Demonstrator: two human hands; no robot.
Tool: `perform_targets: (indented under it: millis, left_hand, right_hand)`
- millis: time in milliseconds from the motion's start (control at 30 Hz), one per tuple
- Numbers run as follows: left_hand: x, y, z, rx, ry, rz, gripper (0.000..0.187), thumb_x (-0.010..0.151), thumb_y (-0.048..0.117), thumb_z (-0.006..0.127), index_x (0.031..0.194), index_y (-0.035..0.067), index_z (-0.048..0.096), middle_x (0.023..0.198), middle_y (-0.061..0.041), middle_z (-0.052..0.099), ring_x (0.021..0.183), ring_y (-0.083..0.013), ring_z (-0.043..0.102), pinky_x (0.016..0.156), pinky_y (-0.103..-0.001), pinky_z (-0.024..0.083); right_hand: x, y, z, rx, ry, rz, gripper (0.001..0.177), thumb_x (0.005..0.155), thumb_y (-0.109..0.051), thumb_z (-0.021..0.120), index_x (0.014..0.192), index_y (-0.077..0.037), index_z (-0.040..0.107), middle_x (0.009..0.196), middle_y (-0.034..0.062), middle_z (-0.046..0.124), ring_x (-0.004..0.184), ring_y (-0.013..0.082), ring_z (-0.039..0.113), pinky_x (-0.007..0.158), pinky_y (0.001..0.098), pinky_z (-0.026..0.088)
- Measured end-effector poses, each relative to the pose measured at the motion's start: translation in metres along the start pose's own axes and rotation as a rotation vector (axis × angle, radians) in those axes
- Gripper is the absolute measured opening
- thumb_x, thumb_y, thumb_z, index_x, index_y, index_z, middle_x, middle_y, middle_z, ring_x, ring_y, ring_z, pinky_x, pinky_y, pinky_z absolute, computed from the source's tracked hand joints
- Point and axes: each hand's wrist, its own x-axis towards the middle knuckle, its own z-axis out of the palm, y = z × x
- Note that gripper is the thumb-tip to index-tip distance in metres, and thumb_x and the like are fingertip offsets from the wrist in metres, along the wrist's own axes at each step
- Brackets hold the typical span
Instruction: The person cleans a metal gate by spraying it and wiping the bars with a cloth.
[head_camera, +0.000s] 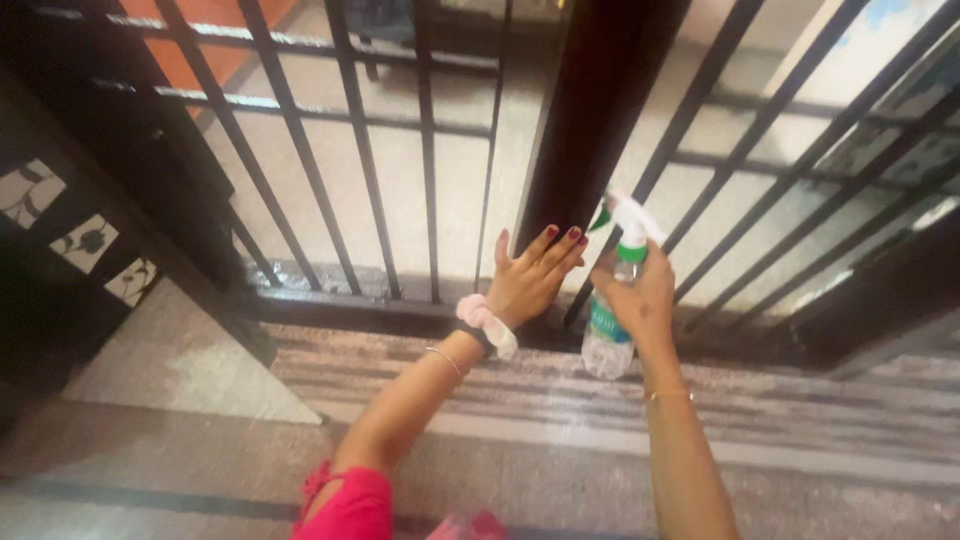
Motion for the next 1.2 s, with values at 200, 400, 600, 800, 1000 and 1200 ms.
perform_targets:
  millis: [200,400,600,800,1000,1200]
  left_hand:
    - [0.007,0.008,0.003,-0.035,0.038,-0.042,0.049,0.112,0.034,0.057,0.159,0.024,0.048,0.169,0.001,0.035,0.160,-0.0207,0.024,0.118,-0.072,0.017]
    - [-0.008,0.006,0.003,0.067,-0.014,0.046,0.059,0.104,0.028,0.054,0.161,0.038,0.042,0.171,0.006,0.026,0.161,-0.0269,0.015,0.119,-0.074,0.021]
    - [-0.045,0.006,0.016,-0.051,-0.039,0.143,0.058,0.110,0.038,0.049,0.166,0.030,0.038,0.174,0.001,0.021,0.162,-0.0279,0.010,0.114,-0.075,0.020]
    - [-0.114,0.012,0.044,0.029,-0.265,0.303,0.069,0.097,0.020,0.059,0.160,0.040,0.039,0.171,0.014,0.020,0.158,-0.0209,0.009,0.114,-0.080,0.021]
    - [-0.125,0.013,0.027,-0.337,-0.423,0.251,0.068,0.088,0.023,0.065,0.154,0.031,0.048,0.167,0.009,0.029,0.156,-0.0208,0.018,0.107,-0.086,0.021]
    - [-0.082,-0.006,-0.022,-0.439,-0.065,-0.032,0.043,0.100,0.007,0.060,0.142,0.019,0.060,0.164,-0.004,0.042,0.155,-0.0322,0.033,0.128,-0.056,0.035]
  right_hand:
    - [-0.002,0.000,0.000,0.024,-0.013,0.000,0.030,0.072,-0.013,0.078,0.099,-0.003,0.068,0.090,0.0103,0.075,0.082,0.0205,0.072,0.076,0.0350,0.056]
    - [-0.010,0.006,0.000,-0.009,-0.008,0.006,0.030,0.073,-0.012,0.079,0.099,-0.002,0.067,0.092,0.0097,0.074,0.084,0.0204,0.072,0.078,0.0359,0.056]
    - [-0.005,0.005,0.001,0.044,-0.017,-0.007,0.028,0.074,-0.010,0.075,0.100,-0.002,0.066,0.091,0.0068,0.075,0.085,0.0183,0.071,0.079,0.0351,0.056]
    - [-0.001,0.001,0.002,0.032,-0.009,-0.001,0.028,0.073,-0.009,0.075,0.099,-0.003,0.066,0.091,0.0056,0.075,0.085,0.0186,0.071,0.080,0.0352,0.055]
    - [0.000,-0.006,0.002,-0.126,0.008,0.023,0.028,0.073,-0.013,0.078,0.098,-0.004,0.068,0.090,0.0087,0.075,0.086,0.0236,0.072,0.081,0.0381,0.054]
    - [-0.002,-0.014,0.003,-0.148,0.021,0.024,0.029,0.075,-0.013,0.076,0.101,-0.004,0.067,0.090,0.0098,0.075,0.085,0.0257,0.072,0.080,0.0389,0.054]
